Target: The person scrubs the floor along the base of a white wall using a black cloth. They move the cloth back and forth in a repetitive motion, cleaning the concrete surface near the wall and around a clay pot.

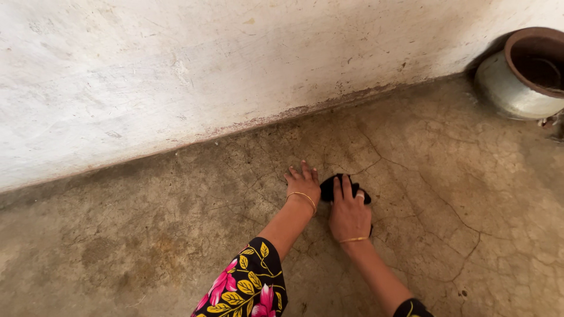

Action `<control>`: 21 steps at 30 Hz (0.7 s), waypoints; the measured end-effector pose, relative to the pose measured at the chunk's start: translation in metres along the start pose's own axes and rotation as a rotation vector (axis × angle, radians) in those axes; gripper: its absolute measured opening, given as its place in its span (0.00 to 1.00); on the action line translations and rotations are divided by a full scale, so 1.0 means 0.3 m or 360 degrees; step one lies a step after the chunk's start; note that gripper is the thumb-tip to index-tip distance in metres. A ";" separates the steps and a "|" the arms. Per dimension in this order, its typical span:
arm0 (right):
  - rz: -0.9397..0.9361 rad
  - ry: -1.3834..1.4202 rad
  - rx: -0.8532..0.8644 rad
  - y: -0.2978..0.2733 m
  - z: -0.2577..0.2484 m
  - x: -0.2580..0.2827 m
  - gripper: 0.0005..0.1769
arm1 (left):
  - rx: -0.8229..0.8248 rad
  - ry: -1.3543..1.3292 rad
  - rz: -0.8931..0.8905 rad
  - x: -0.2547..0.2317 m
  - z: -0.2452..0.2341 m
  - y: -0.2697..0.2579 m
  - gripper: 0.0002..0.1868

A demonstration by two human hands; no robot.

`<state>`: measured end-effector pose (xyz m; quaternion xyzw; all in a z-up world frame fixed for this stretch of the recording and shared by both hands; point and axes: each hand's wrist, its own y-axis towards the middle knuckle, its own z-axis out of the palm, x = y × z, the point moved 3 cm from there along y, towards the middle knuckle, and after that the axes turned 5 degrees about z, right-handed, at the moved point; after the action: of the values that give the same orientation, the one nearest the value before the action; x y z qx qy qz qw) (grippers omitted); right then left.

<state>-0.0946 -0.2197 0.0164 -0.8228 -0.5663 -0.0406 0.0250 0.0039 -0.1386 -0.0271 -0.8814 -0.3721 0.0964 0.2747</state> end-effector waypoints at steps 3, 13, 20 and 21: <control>-0.0020 0.0047 0.0003 0.071 -0.001 -0.017 0.36 | -0.0109 0.0045 -0.0041 -0.001 0.011 0.011 0.62; 0.0297 -0.0007 0.0064 0.178 -0.057 -0.199 0.34 | 0.0109 -0.0063 0.0044 0.005 -0.061 -0.050 0.69; 0.0499 -0.0056 0.0030 0.053 -0.046 -0.226 0.33 | -0.0024 -0.0029 0.0043 0.015 -0.008 -0.021 0.58; 0.0505 -0.0050 0.0021 0.027 -0.044 -0.204 0.33 | -0.0103 0.0008 0.0035 0.016 -0.001 -0.014 0.54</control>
<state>-0.1092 -0.2806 0.0237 -0.9023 -0.4297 -0.0194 0.0277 0.0050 -0.1328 -0.0242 -0.8941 -0.3646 0.0852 0.2458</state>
